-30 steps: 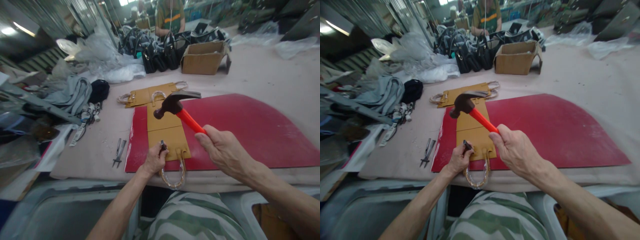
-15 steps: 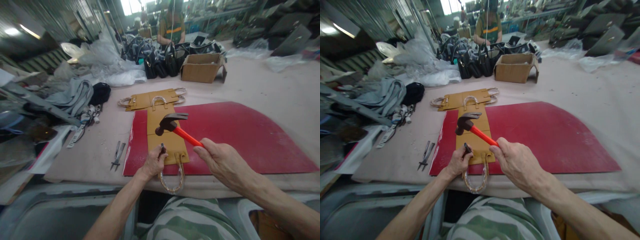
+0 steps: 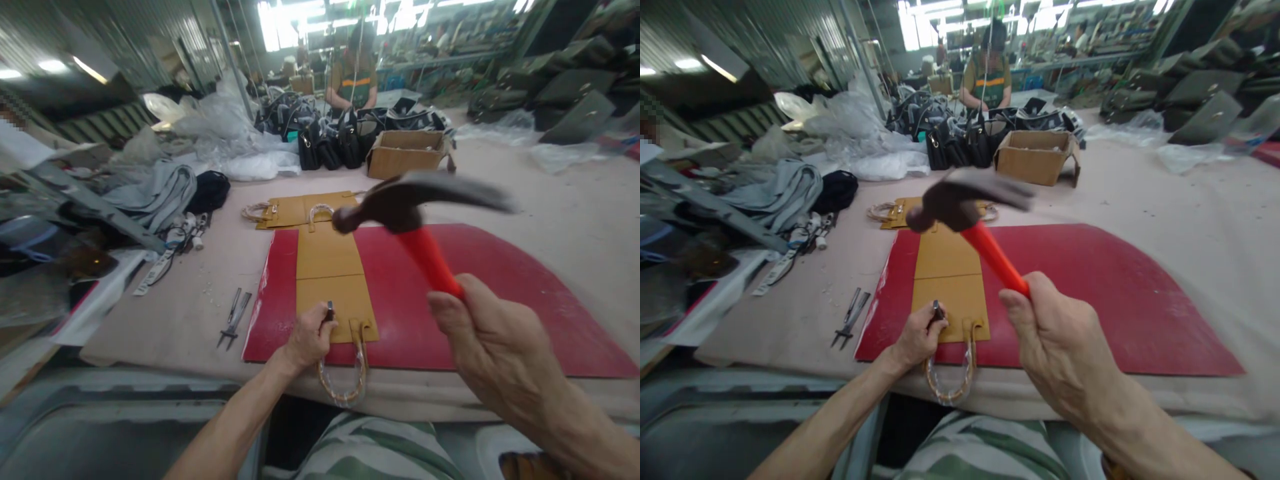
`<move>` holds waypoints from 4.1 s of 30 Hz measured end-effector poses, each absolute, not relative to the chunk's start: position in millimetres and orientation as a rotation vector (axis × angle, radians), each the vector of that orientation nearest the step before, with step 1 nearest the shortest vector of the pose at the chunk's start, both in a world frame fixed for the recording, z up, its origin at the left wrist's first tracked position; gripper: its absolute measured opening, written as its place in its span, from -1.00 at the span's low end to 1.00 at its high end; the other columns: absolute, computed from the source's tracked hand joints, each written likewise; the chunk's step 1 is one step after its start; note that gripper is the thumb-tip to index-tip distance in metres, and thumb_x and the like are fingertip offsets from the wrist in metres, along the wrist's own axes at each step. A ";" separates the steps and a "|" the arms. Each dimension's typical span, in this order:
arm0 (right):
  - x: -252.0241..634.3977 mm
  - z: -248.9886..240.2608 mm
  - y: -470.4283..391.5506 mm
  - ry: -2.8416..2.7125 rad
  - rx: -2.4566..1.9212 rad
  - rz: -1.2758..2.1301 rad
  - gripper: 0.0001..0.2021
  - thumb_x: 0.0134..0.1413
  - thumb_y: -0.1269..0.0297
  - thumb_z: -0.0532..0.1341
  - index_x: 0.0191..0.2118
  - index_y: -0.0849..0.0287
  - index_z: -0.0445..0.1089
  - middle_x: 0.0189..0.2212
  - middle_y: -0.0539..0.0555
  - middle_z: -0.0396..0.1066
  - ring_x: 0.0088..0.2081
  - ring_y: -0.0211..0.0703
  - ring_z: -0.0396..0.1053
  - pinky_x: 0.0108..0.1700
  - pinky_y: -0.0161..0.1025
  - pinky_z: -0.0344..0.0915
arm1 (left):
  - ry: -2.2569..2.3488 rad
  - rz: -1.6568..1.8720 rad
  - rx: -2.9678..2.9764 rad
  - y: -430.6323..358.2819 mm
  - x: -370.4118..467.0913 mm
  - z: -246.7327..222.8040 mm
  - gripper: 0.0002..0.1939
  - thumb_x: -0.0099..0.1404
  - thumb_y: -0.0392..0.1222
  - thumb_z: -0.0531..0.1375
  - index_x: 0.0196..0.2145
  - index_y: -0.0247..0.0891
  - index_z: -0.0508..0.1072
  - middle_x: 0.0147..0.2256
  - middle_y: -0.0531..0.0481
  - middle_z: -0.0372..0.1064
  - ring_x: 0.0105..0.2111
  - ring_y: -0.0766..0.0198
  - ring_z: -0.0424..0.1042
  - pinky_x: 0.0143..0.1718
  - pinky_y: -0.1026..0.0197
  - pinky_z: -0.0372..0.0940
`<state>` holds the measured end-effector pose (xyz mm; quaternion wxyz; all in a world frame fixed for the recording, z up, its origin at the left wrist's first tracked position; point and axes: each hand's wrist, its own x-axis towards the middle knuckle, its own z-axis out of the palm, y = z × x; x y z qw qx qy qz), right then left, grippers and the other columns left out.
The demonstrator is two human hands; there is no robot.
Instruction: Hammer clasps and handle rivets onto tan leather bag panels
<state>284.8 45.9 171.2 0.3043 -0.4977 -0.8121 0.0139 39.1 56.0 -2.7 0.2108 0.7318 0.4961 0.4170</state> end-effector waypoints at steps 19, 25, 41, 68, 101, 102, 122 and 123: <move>289.5 141.8 59.3 -2.395 -1.703 0.320 -0.66 0.40 0.09 -0.10 -0.31 0.12 0.27 -0.59 0.00 0.31 -0.60 -0.21 0.14 -0.48 -0.23 -0.15 | 1.388 1.130 2.010 52.8 35.4 -0.1 -0.90 0.28 -0.33 0.14 -0.24 -0.20 0.39 -0.34 -0.02 0.47 -0.31 0.22 0.50 -0.22 0.20 0.39; 248.0 81.0 95.5 -2.255 -1.836 0.723 -0.69 0.33 0.09 0.04 -0.23 0.19 0.41 -0.34 0.16 0.53 -0.34 -0.12 0.44 -0.36 -0.26 0.10 | 1.376 1.042 2.029 52.5 31.0 8.6 -0.92 0.33 -0.27 0.14 -0.21 -0.20 0.41 -0.31 -0.04 0.51 -0.29 0.22 0.53 -0.20 0.20 0.41; 236.2 47.0 105.7 -2.242 -1.937 0.744 -0.70 0.17 0.15 0.14 -0.12 0.24 0.43 -0.26 0.27 0.56 -0.23 0.07 0.53 -0.34 -0.18 0.18 | 1.467 1.342 1.439 48.0 24.7 10.4 -0.86 0.30 -0.14 0.25 -0.23 -0.24 0.46 -0.32 -0.02 0.57 -0.29 0.22 0.60 -0.19 0.18 0.53; 236.2 44.1 105.3 -2.209 -1.921 0.757 -0.73 0.16 0.16 0.15 -0.14 0.23 0.43 -0.28 0.27 0.57 -0.24 0.11 0.53 -0.35 -0.18 0.15 | 1.454 1.222 1.898 44.9 46.4 8.5 -0.91 0.32 -0.27 0.20 -0.23 -0.22 0.51 -0.30 -0.01 0.59 -0.30 0.28 0.59 -0.22 0.30 0.49; 294.0 139.7 39.9 -2.244 -1.358 0.323 -0.70 0.37 0.12 -0.07 -0.44 0.02 0.03 -0.67 -0.09 0.16 -0.68 -0.26 0.05 -0.53 -0.24 -0.09 | 1.470 1.149 2.049 51.3 53.6 4.2 -0.90 0.29 -0.32 0.14 -0.24 -0.19 0.40 -0.34 -0.06 0.52 -0.30 0.18 0.55 -0.24 0.20 0.41; 295.4 139.1 39.1 -2.280 -1.317 0.240 -0.71 0.38 0.15 -0.07 -0.43 0.02 0.05 -0.67 -0.09 0.17 -0.69 -0.26 0.06 -0.54 -0.23 -0.10 | 1.470 1.148 2.058 51.2 53.7 4.4 -0.90 0.29 -0.33 0.13 -0.24 -0.19 0.40 -0.34 -0.06 0.53 -0.31 0.18 0.55 -0.25 0.20 0.41; 316.0 140.1 44.8 -2.555 -1.299 -0.089 -0.74 0.33 0.29 -0.09 -0.44 0.06 0.09 -0.69 -0.07 0.16 -0.70 -0.25 0.04 -0.52 -0.19 -0.25 | 1.473 1.104 2.127 50.0 52.5 4.9 -0.93 0.31 -0.30 0.12 -0.26 -0.20 0.39 -0.40 -0.06 0.50 -0.39 0.18 0.53 -0.36 0.22 0.36; 318.3 142.9 46.7 -2.605 -1.305 -0.070 -0.76 0.31 0.28 -0.07 -0.44 0.06 0.10 -0.69 -0.06 0.16 -0.70 -0.24 0.04 -0.51 -0.17 -0.28 | 1.475 1.101 2.123 49.8 52.7 5.2 -0.93 0.31 -0.30 0.13 -0.26 -0.20 0.39 -0.40 -0.05 0.50 -0.40 0.18 0.53 -0.37 0.22 0.36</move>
